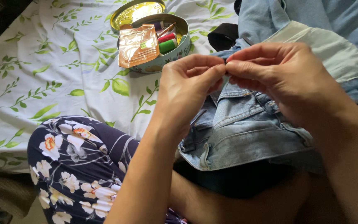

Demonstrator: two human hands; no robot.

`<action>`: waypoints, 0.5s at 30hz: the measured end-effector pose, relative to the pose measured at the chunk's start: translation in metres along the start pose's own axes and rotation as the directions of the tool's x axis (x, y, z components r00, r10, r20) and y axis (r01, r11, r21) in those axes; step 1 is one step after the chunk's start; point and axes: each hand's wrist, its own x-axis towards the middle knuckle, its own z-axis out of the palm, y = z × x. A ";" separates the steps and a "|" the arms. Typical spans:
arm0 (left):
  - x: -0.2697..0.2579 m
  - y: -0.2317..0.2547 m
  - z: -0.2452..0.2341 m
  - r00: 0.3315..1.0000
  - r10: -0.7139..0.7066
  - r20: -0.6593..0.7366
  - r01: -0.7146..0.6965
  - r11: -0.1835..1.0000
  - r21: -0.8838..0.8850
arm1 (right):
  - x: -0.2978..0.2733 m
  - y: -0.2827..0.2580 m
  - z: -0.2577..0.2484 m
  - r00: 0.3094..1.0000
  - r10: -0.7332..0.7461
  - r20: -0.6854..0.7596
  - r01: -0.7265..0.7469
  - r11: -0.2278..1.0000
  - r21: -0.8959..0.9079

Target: The person sews a button onto the waistband of denim shorts using a needle and thread. They pull the needle through the fabric, trim excess thread with scissors, and continue stitching to secure the button.

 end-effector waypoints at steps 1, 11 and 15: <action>-0.004 0.001 -0.002 1.000 -0.003 -0.006 0.004 1.000 0.018 | 0.000 0.000 0.001 0.999 0.029 0.013 -0.029 0.999 0.020; 0.001 0.002 -0.048 0.812 0.418 -0.408 0.068 0.626 0.777 | -0.001 -0.006 0.017 0.998 0.056 0.030 -0.058 0.995 0.078; 0.050 -0.016 -0.067 0.891 -0.142 -0.431 0.376 0.762 0.528 | -0.006 -0.014 0.012 0.998 0.053 -0.018 -0.053 0.999 0.002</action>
